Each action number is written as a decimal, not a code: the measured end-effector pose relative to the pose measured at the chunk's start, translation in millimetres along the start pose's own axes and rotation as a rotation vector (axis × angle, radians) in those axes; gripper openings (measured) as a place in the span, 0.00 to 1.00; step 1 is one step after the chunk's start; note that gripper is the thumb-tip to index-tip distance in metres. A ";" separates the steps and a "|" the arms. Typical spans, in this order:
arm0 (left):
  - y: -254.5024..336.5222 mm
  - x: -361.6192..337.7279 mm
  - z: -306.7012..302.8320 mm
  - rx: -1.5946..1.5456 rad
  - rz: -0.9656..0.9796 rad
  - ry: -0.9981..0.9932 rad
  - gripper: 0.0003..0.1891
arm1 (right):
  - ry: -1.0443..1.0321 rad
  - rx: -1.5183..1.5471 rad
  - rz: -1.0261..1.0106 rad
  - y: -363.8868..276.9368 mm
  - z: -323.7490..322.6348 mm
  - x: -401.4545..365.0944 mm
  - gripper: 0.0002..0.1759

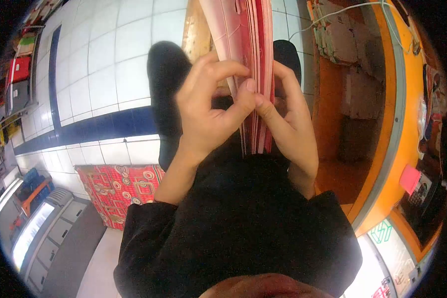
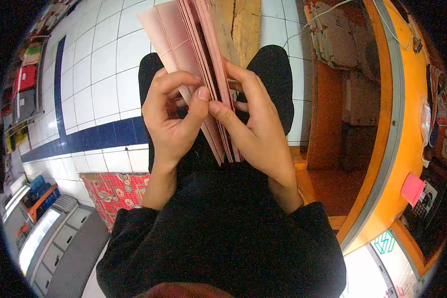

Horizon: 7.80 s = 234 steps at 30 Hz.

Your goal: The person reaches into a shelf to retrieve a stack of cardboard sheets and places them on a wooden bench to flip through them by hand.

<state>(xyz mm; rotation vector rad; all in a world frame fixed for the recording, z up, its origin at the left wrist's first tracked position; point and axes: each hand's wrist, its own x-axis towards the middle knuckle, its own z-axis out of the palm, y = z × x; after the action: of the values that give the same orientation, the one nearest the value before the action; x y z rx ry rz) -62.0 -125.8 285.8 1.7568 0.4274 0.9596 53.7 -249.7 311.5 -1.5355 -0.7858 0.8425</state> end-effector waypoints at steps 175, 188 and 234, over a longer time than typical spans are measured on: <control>12.8 5.4 7.2 0.013 -0.025 0.070 0.08 | 0.018 -0.037 0.000 -1.9 -3.9 -4.9 0.32; 12.9 5.7 5.3 0.013 -0.009 0.047 0.08 | 0.025 -0.032 -0.017 0.3 -3.9 -6.1 0.32; 22.3 7.7 10.9 0.080 -0.053 0.083 0.09 | 0.025 0.003 -0.004 1.4 -7.5 -3.0 0.33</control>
<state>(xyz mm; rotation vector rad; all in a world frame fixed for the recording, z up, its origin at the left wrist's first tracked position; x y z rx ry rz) -52.3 -136.1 307.6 1.7730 0.5698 0.9915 58.7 -256.3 311.0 -1.5386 -0.7691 0.8197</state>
